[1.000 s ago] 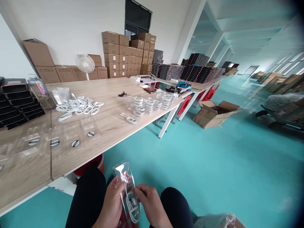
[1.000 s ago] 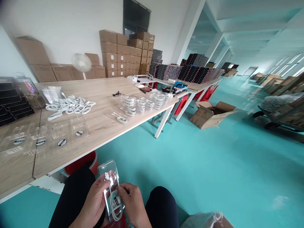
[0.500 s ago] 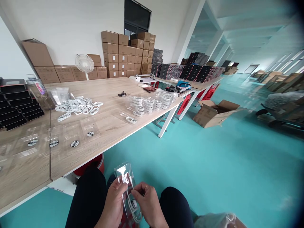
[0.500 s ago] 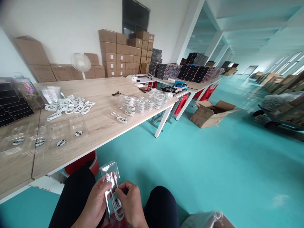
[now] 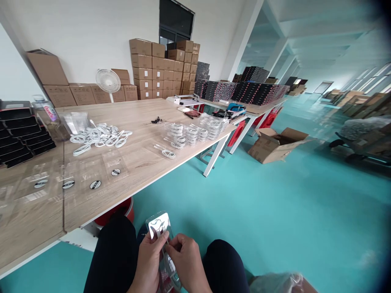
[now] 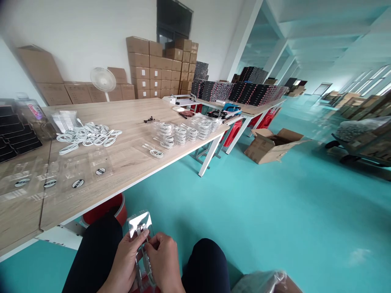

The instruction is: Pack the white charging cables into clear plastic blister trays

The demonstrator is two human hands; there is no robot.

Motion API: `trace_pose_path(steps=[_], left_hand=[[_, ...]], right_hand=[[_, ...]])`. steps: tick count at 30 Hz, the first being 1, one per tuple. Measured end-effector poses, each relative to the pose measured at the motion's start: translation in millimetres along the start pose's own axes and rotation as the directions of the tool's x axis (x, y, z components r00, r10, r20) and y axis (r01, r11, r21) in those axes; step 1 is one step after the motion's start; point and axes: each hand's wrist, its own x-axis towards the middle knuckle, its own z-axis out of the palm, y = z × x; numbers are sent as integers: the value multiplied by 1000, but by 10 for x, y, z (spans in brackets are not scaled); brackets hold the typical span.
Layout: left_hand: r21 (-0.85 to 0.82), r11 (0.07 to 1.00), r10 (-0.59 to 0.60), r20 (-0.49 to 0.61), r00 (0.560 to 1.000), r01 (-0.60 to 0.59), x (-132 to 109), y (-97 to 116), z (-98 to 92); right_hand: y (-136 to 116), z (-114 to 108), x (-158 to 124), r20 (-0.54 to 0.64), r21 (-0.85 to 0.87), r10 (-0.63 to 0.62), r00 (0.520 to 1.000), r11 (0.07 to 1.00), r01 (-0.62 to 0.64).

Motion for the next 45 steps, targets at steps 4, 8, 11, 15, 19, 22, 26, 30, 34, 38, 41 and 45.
trace_pose_path(steps=[4,8,11,15,19,22,26,30,34,38,41,45], left_hand=[[-35,999,-3,18,1000,3,29,-35,-19],[-75,997,35,25,999,-33,62,-62,-20],[-85,996,24,-7,1000,-25,58,-62,1],[-40,999,12,-4,1000,-12,26,-40,25],[-50,999,4,-9,1000,-4,40,-52,16],[-110,994,-10,-17,1000,8,84,-97,-3],[-120,992,-26,-23,999,23,142,-113,-25],[-129,992,-10,-39,999,5,186,-16,-42],[-108,993,39,-91,995,-49,232,83,-44],[-167,983,57,-96,994,-72,264,84,-23],[-237,971,22,-92,995,-43,262,67,-10],[-257,966,11,-91,996,-35,250,87,-22]], right_hand=[[-37,10,-33,-7,-47,-5,1000,999,5],[-60,2,-49,-25,-116,-21,999,993,18],[-46,-1,-39,-31,-134,-19,999,991,14],[-26,-4,-32,-26,-133,-5,1000,991,2],[-10,5,-47,-23,-137,-37,999,990,34],[22,33,-49,-47,-180,-86,995,981,77],[40,41,-54,-53,-235,-127,991,966,111],[67,-44,-115,-25,-180,-221,975,960,213],[254,-109,-174,-52,-179,-203,978,965,191],[496,-14,-182,-52,18,-100,994,995,101],[585,111,-182,-63,199,-9,998,980,22],[599,225,-191,-64,247,12,998,969,4]])
